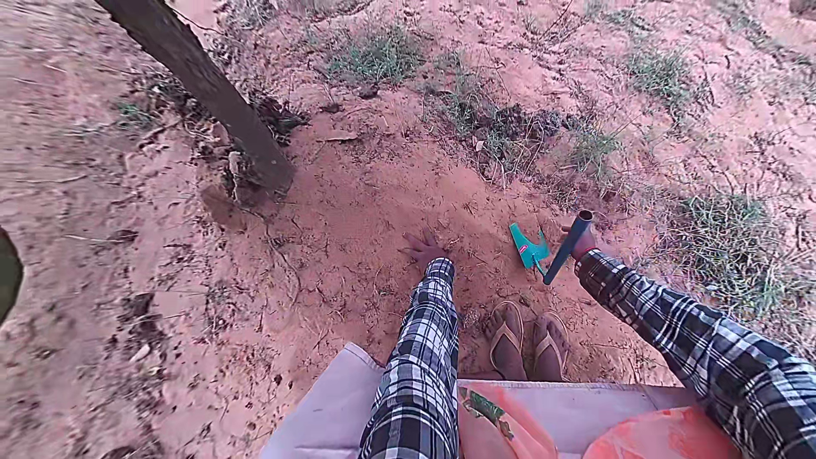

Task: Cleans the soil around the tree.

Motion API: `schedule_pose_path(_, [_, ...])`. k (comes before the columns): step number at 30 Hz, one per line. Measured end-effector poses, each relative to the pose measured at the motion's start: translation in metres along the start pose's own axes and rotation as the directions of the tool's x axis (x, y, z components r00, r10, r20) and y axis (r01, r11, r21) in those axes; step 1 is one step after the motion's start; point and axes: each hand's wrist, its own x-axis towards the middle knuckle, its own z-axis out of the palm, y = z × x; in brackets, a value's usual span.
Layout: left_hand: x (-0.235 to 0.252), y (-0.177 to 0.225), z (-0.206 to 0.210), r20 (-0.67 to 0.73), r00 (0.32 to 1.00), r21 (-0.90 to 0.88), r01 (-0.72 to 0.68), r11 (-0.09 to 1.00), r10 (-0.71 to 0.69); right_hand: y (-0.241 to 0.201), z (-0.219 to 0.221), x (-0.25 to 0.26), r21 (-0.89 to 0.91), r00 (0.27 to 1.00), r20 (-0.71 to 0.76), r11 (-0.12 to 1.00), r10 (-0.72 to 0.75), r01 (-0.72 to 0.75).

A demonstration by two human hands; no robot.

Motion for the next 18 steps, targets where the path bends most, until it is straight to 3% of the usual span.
schedule_pose_path(4, [-0.004,-0.001,0.011,-0.114,0.993,0.005,0.002,1.000,-0.001,0.072,0.024,-0.049,-0.292,0.912,0.265,0.927,0.314,-0.235])
schedule_pose_path(6, [-0.046,-0.001,-0.023,-0.203,0.978,-0.063,-0.051,0.997,0.037,0.089,0.028,-0.075,-0.407,0.836,0.369,0.879,0.406,-0.248])
schedule_pose_path(7, [-0.077,0.000,-0.085,0.179,0.982,-0.004,-0.055,0.998,0.055,0.092,0.029,-0.084,-0.402,0.821,0.424,0.892,0.383,-0.209])
schedule_pose_path(8, [-0.097,0.002,-0.119,0.317,0.946,-0.011,-0.064,0.998,0.064,0.094,0.033,-0.089,-0.378,0.820,0.471,0.914,0.325,-0.145])
schedule_pose_path(10, [-0.098,0.000,-0.118,0.329,0.942,-0.041,-0.062,0.997,0.072,0.092,0.044,-0.094,-0.399,0.795,0.569,0.916,0.210,0.044])
schedule_pose_path(11, [-0.078,-0.001,-0.084,0.194,0.978,-0.032,-0.065,0.997,0.070,0.085,0.050,-0.094,-0.431,0.781,0.607,0.887,0.149,0.167])
schedule_pose_path(12, [-0.045,-0.001,-0.020,-0.217,0.975,-0.080,-0.068,0.995,0.049,0.080,0.058,-0.090,-0.484,0.761,0.641,0.820,0.094,0.306])
schedule_pose_path(14, [0.000,0.001,0.011,-0.099,0.995,0.005,-0.001,1.000,0.001,0.071,0.070,-0.092,-0.548,0.678,0.735,0.614,0.029,0.568])
schedule_pose_path(16, [0.009,0.002,0.010,-0.012,1.000,0.024,0.003,1.000,-0.003,0.067,0.077,-0.099,-0.476,0.515,0.857,0.419,0.023,0.773])
schedule_pose_path(18, [0.006,0.002,0.007,-0.005,1.000,0.032,0.000,0.999,0.000,0.073,0.083,-0.102,-0.406,0.419,0.907,0.360,0.045,0.840])
